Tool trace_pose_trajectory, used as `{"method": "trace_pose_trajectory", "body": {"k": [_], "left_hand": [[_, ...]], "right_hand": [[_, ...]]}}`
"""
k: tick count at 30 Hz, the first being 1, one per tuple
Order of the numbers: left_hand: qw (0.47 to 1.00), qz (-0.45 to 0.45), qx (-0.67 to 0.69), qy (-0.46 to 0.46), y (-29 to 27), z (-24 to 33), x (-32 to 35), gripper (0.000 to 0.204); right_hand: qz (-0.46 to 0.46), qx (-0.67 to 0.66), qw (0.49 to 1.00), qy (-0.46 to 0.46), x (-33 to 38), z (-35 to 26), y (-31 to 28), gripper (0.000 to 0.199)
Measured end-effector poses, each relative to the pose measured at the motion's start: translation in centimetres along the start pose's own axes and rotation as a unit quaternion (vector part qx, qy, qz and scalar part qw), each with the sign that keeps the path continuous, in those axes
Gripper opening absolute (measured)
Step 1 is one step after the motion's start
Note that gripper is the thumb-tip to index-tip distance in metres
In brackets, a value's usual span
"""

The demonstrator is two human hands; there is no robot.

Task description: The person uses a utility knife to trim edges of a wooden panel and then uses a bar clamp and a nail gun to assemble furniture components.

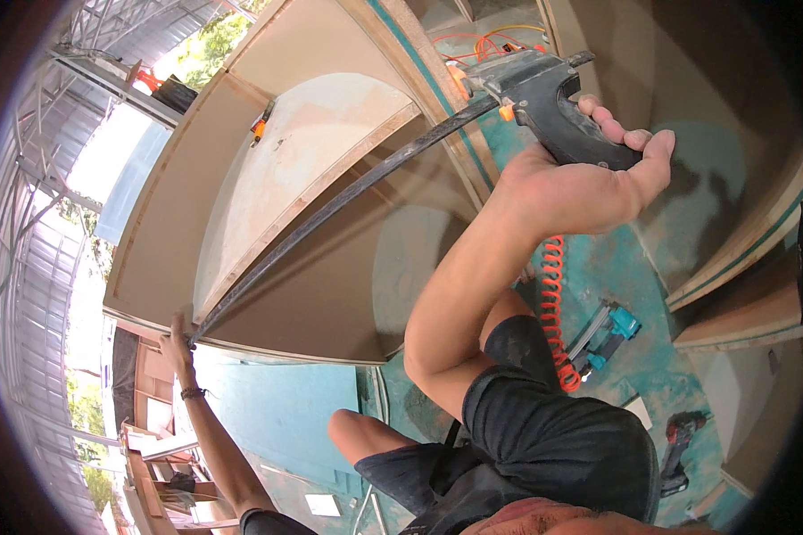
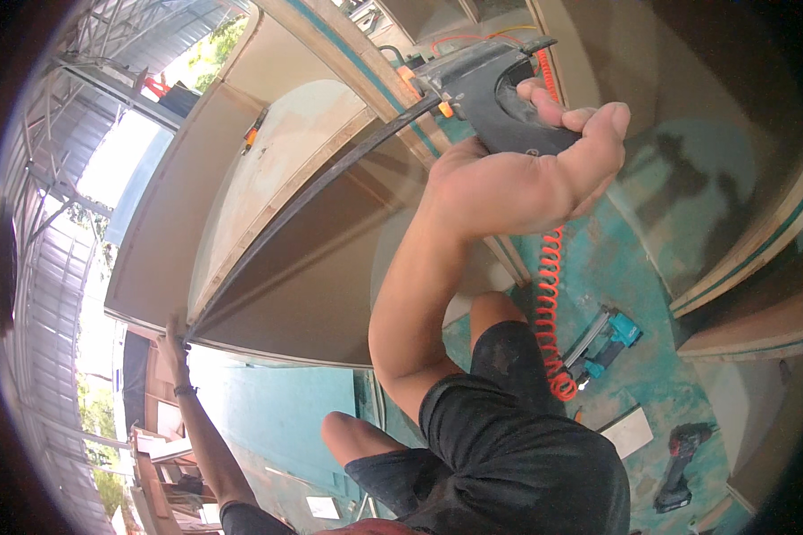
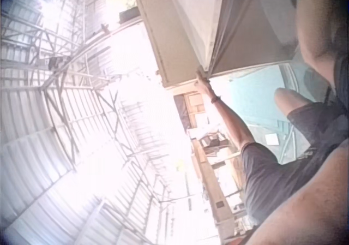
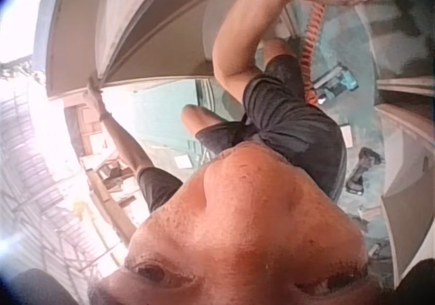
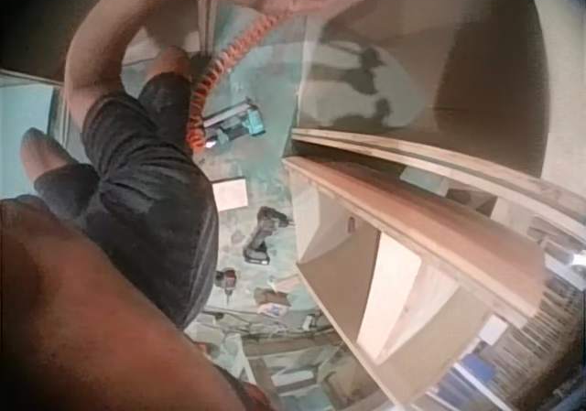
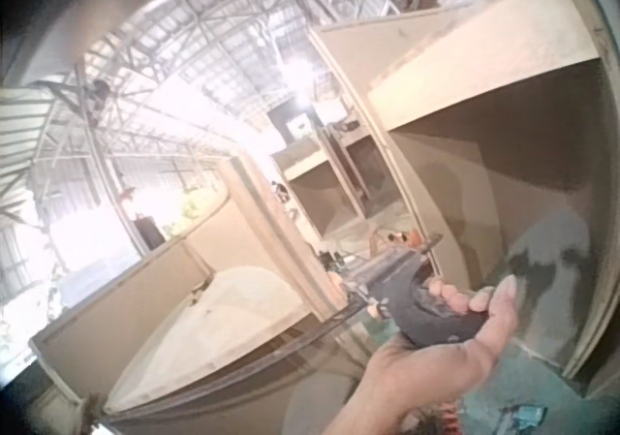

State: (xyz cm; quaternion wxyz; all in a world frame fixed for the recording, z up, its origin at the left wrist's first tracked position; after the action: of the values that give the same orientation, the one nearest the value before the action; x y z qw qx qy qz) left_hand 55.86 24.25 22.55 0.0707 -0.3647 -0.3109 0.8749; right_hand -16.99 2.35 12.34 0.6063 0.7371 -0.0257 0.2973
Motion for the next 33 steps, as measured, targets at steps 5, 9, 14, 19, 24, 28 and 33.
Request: {"method": "trace_pose_trajectory", "body": {"k": [5, 9, 14, 19, 24, 28, 33], "left_hand": [[0.999, 0.033, -0.002, 0.001, -0.3, 0.5, 0.4, 0.070], [1.000, 0.001, 0.030, 0.005, 0.1, 2.0, 1.3, 0.068], [0.999, 0.003, 0.034, -0.014, 0.0, 1.8, 1.3, 0.063], [1.000, -0.005, 0.029, -0.007, -0.2, 0.1, 0.2, 0.061], [0.999, 0.030, 0.029, -0.009, -0.1, 1.5, 1.1, 0.063], [1.000, -0.004, 0.023, -0.008, 0.1, 1.4, 0.9, 0.064], [1.000, -0.017, -0.001, -0.018, 0.1, 1.0, 0.7, 0.063]], "right_hand": [[-0.033, -0.003, 0.999, -0.011, -0.1, -0.1, 0.2, 0.027], [-0.024, 0.003, 1.000, 0.002, 0.1, 0.0, -0.1, 0.025], [-0.018, -0.024, 1.000, 0.003, -0.2, 0.1, -0.6, 0.023], [-0.047, -0.030, 0.998, 0.000, 0.3, -0.1, -0.2, 0.023], [-0.054, -0.046, 0.997, 0.003, 0.4, -0.2, 0.1, 0.029], [-0.074, -0.041, 0.996, 0.012, 0.4, -0.3, 0.1, 0.035], [-0.105, -0.048, 0.993, 0.023, 0.4, -0.1, 0.7, 0.036]]}}
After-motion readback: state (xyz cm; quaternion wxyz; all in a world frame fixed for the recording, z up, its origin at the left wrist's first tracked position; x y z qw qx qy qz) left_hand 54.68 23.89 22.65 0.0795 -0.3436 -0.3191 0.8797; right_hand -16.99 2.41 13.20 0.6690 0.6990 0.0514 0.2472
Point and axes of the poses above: each hand's wrist, its own x-axis away from the middle knuckle, its own y-axis out of the palm, z = x × y, the point moved 10 cm from there along -x, towards the middle knuckle, and after that the axes turned 9 degrees about z, right-handed, at the moved point
